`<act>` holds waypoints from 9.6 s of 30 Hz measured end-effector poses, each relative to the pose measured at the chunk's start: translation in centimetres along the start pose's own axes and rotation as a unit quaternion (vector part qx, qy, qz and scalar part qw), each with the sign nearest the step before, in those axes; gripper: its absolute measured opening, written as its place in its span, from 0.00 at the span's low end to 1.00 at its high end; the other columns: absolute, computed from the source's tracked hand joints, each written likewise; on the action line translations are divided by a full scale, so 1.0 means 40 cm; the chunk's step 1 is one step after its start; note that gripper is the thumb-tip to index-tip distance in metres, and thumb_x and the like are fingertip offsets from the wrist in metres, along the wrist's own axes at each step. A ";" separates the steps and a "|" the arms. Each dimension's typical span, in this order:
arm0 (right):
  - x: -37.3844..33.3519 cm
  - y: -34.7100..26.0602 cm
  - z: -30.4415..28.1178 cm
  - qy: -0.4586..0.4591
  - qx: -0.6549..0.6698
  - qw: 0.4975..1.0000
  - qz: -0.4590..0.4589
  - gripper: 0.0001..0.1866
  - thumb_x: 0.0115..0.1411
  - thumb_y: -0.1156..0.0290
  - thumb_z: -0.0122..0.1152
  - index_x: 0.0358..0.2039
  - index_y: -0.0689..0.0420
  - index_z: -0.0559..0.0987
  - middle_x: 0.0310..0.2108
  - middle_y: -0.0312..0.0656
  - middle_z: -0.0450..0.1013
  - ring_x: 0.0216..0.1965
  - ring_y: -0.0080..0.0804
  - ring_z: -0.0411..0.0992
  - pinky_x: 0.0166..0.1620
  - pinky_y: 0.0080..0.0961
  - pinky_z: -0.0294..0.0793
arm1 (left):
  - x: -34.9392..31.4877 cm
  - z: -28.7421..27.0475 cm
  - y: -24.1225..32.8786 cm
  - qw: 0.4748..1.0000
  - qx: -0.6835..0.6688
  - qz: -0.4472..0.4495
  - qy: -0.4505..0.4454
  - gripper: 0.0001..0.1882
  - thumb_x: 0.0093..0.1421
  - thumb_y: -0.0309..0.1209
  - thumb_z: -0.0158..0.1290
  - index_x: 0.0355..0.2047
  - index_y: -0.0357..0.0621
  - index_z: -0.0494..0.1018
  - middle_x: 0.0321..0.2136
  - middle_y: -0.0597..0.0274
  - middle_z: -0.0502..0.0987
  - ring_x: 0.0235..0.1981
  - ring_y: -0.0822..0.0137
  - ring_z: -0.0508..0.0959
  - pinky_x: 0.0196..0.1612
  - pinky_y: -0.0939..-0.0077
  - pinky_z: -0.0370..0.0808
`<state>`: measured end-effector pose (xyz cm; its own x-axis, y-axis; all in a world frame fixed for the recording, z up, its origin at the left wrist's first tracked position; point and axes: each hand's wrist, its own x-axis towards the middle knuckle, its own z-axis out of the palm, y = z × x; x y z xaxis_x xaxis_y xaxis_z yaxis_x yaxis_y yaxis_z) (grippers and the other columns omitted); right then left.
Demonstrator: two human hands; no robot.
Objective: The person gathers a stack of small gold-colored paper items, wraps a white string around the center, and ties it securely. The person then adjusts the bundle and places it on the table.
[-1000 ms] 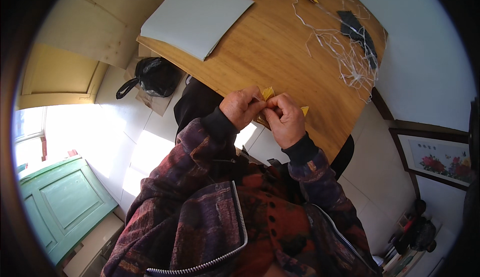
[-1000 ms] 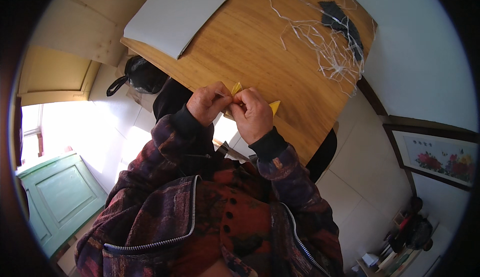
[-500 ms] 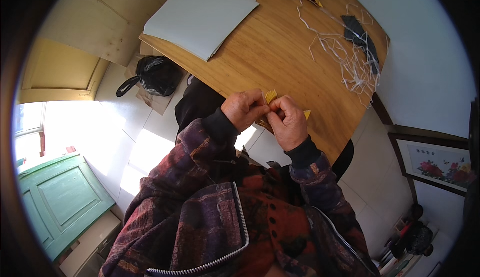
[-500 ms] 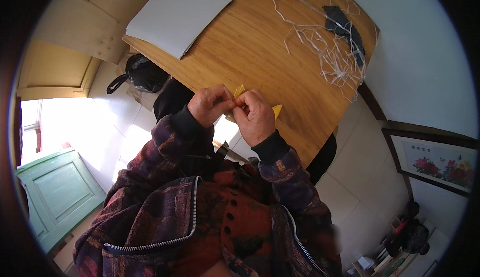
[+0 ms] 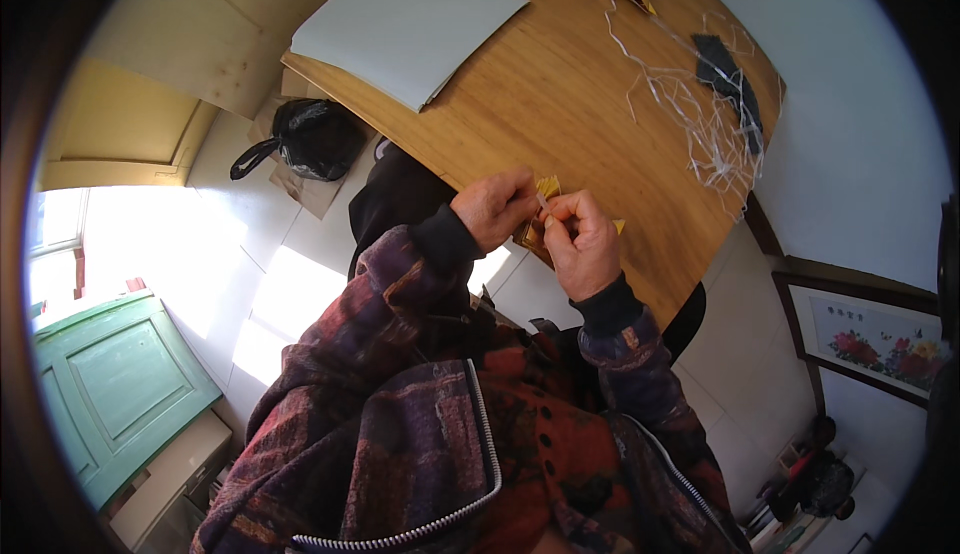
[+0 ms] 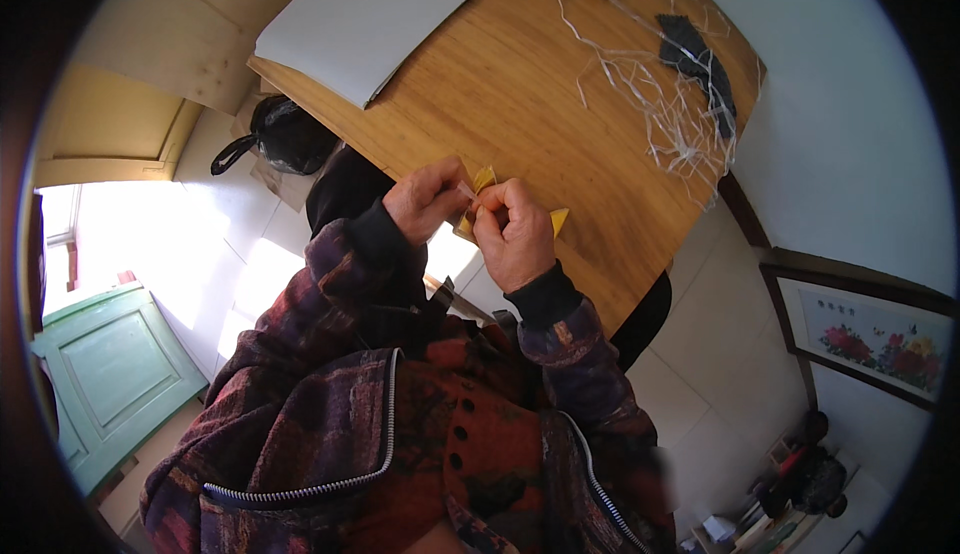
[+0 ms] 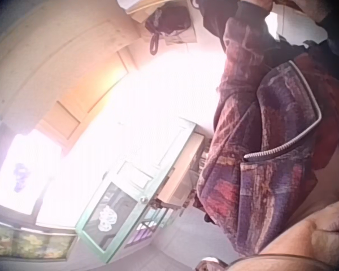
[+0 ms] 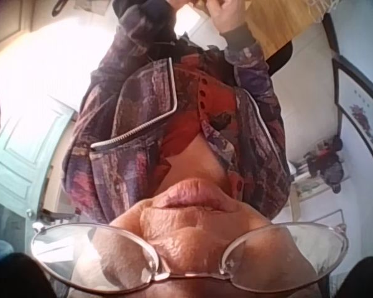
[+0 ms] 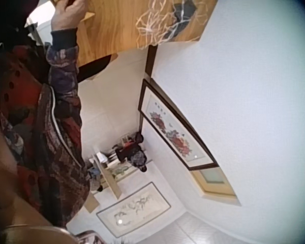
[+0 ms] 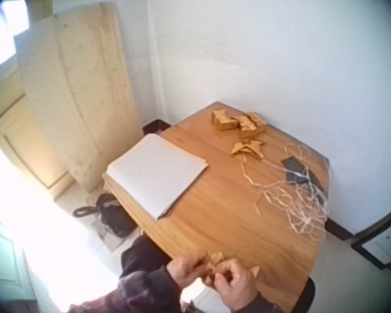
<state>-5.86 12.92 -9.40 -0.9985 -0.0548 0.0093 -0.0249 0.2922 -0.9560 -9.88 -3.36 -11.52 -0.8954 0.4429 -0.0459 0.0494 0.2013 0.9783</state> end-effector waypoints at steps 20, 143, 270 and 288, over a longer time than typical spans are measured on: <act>0.006 -0.008 -0.013 -0.046 0.039 0.998 0.020 0.03 0.56 0.80 0.52 0.29 0.60 0.69 0.25 0.40 0.73 0.23 0.23 0.70 0.29 0.20 0.70 | 0.011 -0.006 -0.011 0.999 0.006 0.046 -0.009 0.06 0.55 0.27 0.52 0.26 0.40 0.66 0.19 0.56 0.68 0.22 0.60 0.70 0.27 0.70 0.68; 0.003 -0.039 0.033 0.008 -0.366 0.911 -0.189 0.06 0.51 0.81 0.56 0.28 0.59 0.68 0.29 0.47 0.66 0.27 0.50 0.70 0.27 0.40 0.69 | -0.014 -0.023 0.015 0.991 0.091 0.094 -0.029 0.05 0.51 0.25 0.52 0.30 0.40 0.70 0.24 0.54 0.74 0.28 0.55 0.76 0.30 0.67 0.72; -0.224 -0.049 -0.163 0.217 -0.034 0.961 -0.165 0.23 0.47 0.87 0.58 0.46 0.61 0.70 0.38 0.42 0.66 0.38 0.30 0.70 0.39 0.21 0.71 | -0.089 0.113 0.070 0.979 -0.105 0.177 0.002 0.26 0.52 0.14 0.53 0.51 0.43 0.63 0.46 0.64 0.70 0.46 0.71 0.71 0.50 0.77 0.69; -0.149 0.097 -0.106 0.144 0.140 0.977 -0.069 0.33 0.49 0.85 0.45 0.58 0.59 0.57 0.53 0.49 0.62 0.55 0.35 0.61 0.59 0.29 0.58 | -0.025 0.184 0.061 0.989 -0.116 0.082 0.030 0.37 0.43 0.12 0.40 0.59 0.39 0.55 0.51 0.53 0.66 0.51 0.66 0.68 0.54 0.77 0.65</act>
<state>-0.21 18.44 -11.91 -0.9602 0.2071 0.1872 -0.1860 0.0254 -0.9822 -5.59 3.12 -10.59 -0.9088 0.3990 0.1224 0.0998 -0.0770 0.9920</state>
